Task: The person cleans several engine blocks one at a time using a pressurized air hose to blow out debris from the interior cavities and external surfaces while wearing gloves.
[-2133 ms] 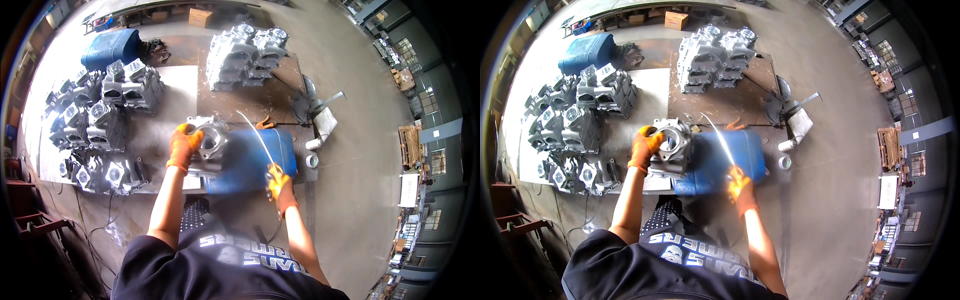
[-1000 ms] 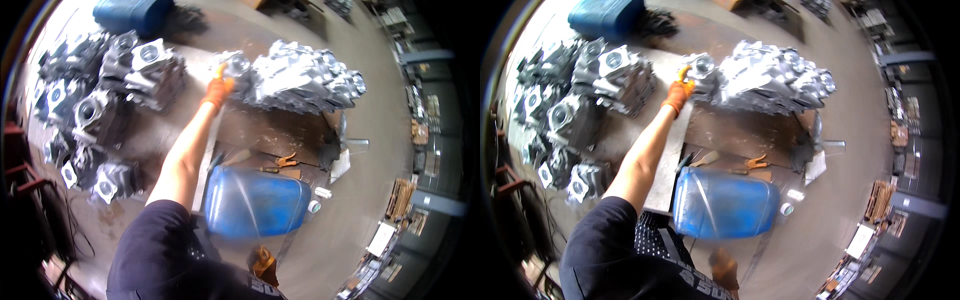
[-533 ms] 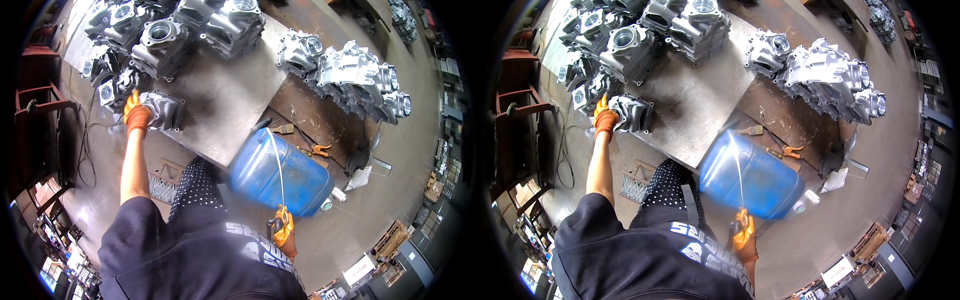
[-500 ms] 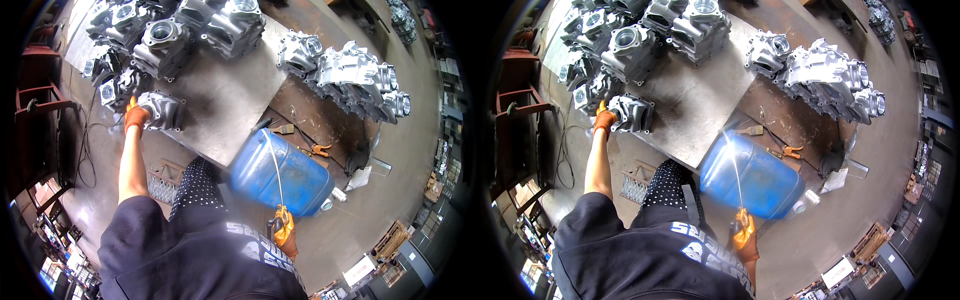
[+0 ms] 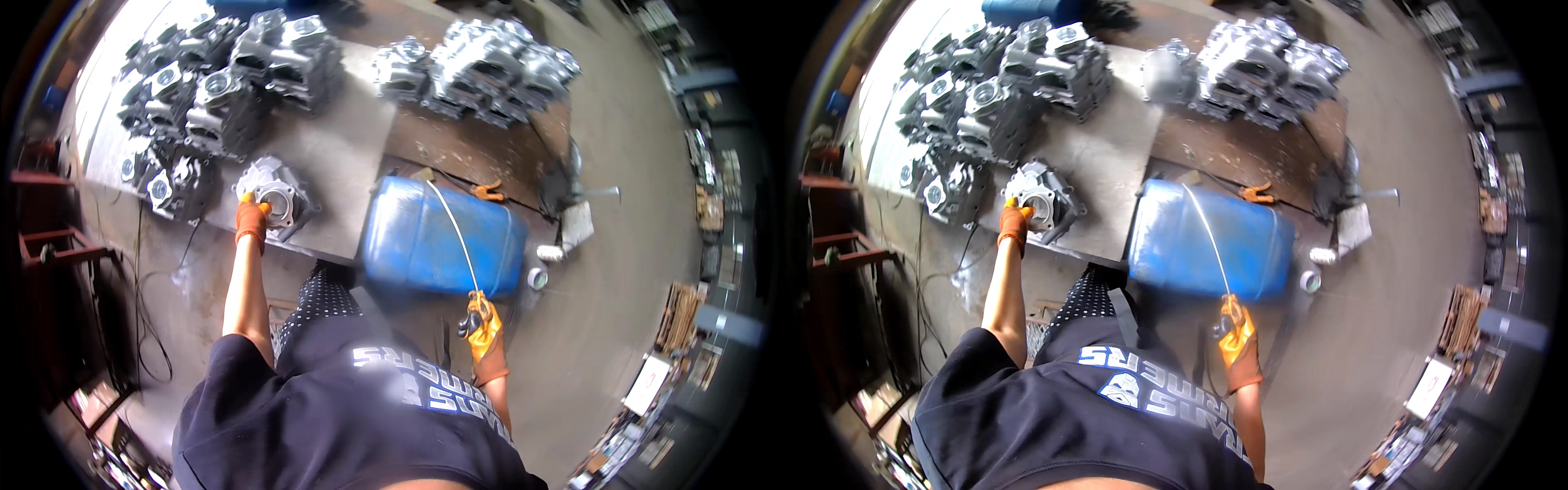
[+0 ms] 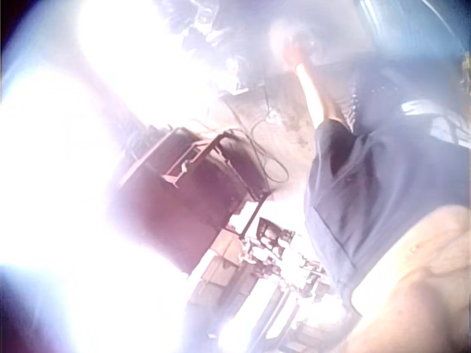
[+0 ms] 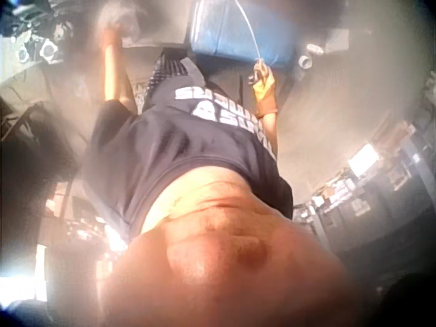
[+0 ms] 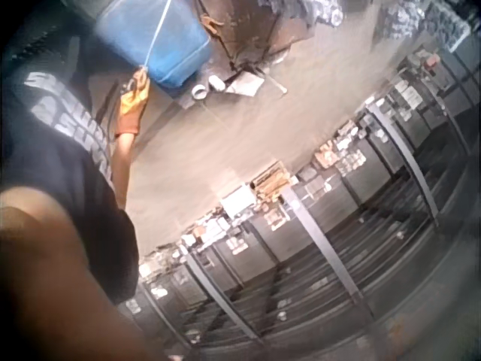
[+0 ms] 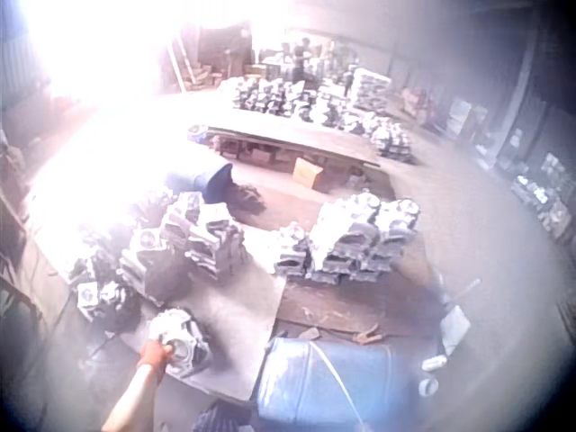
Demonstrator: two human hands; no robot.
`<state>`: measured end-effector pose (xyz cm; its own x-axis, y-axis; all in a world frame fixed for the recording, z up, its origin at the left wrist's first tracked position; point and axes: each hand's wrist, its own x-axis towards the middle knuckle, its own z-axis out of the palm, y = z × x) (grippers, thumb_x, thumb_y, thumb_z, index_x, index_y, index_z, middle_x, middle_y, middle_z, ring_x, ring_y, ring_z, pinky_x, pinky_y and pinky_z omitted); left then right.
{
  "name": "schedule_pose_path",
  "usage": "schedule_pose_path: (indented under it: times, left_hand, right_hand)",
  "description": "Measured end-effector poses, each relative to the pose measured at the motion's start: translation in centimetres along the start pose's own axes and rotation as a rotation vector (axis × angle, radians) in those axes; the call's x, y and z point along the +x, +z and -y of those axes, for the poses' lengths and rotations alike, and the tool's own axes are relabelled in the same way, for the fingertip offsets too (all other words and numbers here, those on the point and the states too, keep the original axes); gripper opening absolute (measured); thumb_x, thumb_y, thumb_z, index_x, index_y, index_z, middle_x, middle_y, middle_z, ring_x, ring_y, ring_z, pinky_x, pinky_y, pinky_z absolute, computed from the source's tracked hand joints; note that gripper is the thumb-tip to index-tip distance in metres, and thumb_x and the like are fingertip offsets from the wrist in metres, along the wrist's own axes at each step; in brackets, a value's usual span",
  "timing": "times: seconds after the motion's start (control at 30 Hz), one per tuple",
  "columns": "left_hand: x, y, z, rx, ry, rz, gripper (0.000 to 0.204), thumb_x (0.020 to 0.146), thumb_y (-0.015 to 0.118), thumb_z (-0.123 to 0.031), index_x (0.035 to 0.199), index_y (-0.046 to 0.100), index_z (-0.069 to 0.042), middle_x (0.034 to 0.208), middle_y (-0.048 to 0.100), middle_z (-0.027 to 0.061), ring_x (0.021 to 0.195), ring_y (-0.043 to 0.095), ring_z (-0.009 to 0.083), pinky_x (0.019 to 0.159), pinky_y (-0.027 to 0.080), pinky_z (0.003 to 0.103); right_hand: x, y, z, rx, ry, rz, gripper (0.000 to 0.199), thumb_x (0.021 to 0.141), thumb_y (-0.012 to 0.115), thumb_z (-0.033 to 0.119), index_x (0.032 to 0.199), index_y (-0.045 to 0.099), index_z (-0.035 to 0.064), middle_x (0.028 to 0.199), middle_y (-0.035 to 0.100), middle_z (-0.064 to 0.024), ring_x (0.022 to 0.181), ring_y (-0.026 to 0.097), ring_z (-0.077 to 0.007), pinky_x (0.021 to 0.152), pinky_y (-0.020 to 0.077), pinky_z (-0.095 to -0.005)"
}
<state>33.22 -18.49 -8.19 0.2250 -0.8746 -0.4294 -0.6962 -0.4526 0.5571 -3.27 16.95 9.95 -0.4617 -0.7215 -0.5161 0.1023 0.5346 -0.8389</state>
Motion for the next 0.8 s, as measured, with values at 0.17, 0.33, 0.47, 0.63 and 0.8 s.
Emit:
schedule_pose_path:
  times: [0.17, 0.33, 0.47, 0.63, 0.8]
  left_hand:
    - [-7.7, -2.1, -10.7, -0.026, 0.508, 0.133, 0.048, 0.07, 0.067, -0.008, 0.117, 0.058, -0.001, 0.112, 0.064, 0.0162, 0.106, 0.061, 0.0277, 0.091, 0.045, 0.033]
    - [-17.7, 1.4, -20.8, 0.256, 1.294, -0.027, 0.025, 0.069, 0.06, -0.005, 0.094, 0.061, -0.008, 0.089, 0.061, 0.0153, 0.09, 0.058, 0.0378, 0.075, 0.047, 0.043]
    - [-25.3, 8.0, -25.0, 0.475, 1.482, 0.019, 0.016, 0.078, 0.056, -0.01, 0.09, 0.064, -0.015, 0.093, 0.062, 0.0099, 0.093, 0.06, 0.0316, 0.075, 0.047, 0.044]
    - [-33.3, 13.3, -22.8, 0.733, 1.564, 0.089, 0.017, 0.084, 0.055, -0.021, 0.096, 0.067, -0.017, 0.099, 0.062, 0.0117, 0.093, 0.061, 0.0305, 0.081, 0.044, 0.046]
    - [-35.9, 18.9, -16.8, 0.554, 1.705, 0.021, 0.023, 0.085, 0.055, -0.033, 0.088, 0.064, -0.013, 0.089, 0.064, 0.0142, 0.083, 0.061, 0.0328, 0.072, 0.045, 0.045]
  right_hand:
    - [-5.4, -2.3, -1.2, 0.079, -0.108, -0.156, 0.038, 0.09, 0.052, 0.001, 0.128, 0.05, 0.0019, 0.113, 0.059, -0.0028, 0.082, 0.055, -0.008, 0.066, 0.0476, -0.0221]
    - [-12.3, -2.1, -0.7, 0.126, -0.316, -0.299, 0.034, 0.095, 0.054, 0.022, 0.124, 0.053, 0.0042, 0.084, 0.055, 0.0028, 0.06, 0.051, -0.0051, 0.052, 0.0427, -0.0194]
    - [-15.3, -4.2, -1.7, 0.449, -0.107, -0.262, 0.034, 0.094, 0.053, 0.029, 0.119, 0.056, 0.0067, 0.076, 0.053, 0.0044, 0.053, 0.053, -0.0055, 0.04, 0.0389, -0.0197]
    - [-17.4, -7.5, -5.4, 0.246, -0.228, -0.469, 0.033, 0.095, 0.049, 0.039, 0.111, 0.061, 0.0123, 0.071, 0.05, 0.0058, 0.051, 0.048, -0.0055, 0.039, 0.0339, -0.021]
    - [-18.8, -10.6, -8.2, -0.15, -0.472, -0.698, 0.025, 0.093, 0.051, 0.027, 0.105, 0.062, 0.0085, 0.07, 0.051, 0.0024, 0.056, 0.053, -0.0053, 0.041, 0.0382, -0.0205]
